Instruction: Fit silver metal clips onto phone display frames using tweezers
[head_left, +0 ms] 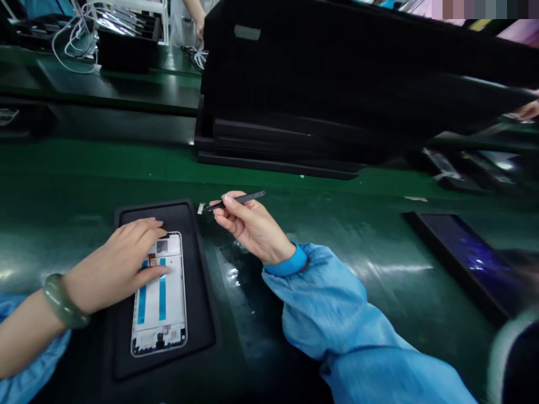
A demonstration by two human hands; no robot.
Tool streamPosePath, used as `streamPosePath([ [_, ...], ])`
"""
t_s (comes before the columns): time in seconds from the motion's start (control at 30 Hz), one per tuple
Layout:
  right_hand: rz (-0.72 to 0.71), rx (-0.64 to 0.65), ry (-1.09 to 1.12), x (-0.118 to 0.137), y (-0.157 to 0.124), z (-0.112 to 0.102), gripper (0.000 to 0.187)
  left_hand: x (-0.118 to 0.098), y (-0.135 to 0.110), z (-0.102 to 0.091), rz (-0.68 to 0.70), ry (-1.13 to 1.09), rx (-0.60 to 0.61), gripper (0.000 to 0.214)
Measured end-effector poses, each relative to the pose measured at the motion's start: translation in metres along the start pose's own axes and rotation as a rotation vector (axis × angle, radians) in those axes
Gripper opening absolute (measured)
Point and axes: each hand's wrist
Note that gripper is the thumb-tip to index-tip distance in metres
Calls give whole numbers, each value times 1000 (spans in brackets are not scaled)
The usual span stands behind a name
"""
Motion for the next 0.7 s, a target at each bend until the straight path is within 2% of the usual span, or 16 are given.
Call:
streamPosePath([
  [0.07,24,12,-12,-10,0,13,26,20,-19,9,-31,-54,-14,58],
  [0.13,21,-4,-48,-22,1,25,31,27,-31,18,-31,-89,-52,59],
  [0.27,-22,-32,-181,-43,2,41,33,14,-39,30,-43,-90,-103,47],
  [0.43,-79,13,-329,-57,3,47,34,-7,-47,35,-100,-85,-154,39],
  [0.7,-81,76,-482,-64,4,49,33,-7,-49,29,-132,-118,-156,29],
])
Point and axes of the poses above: each hand's wrist, its own y-axis towards the middle knuckle, its own z-axis out of the palm, x = y × z, and after that the axes turned 3 degrees about x, right-handed
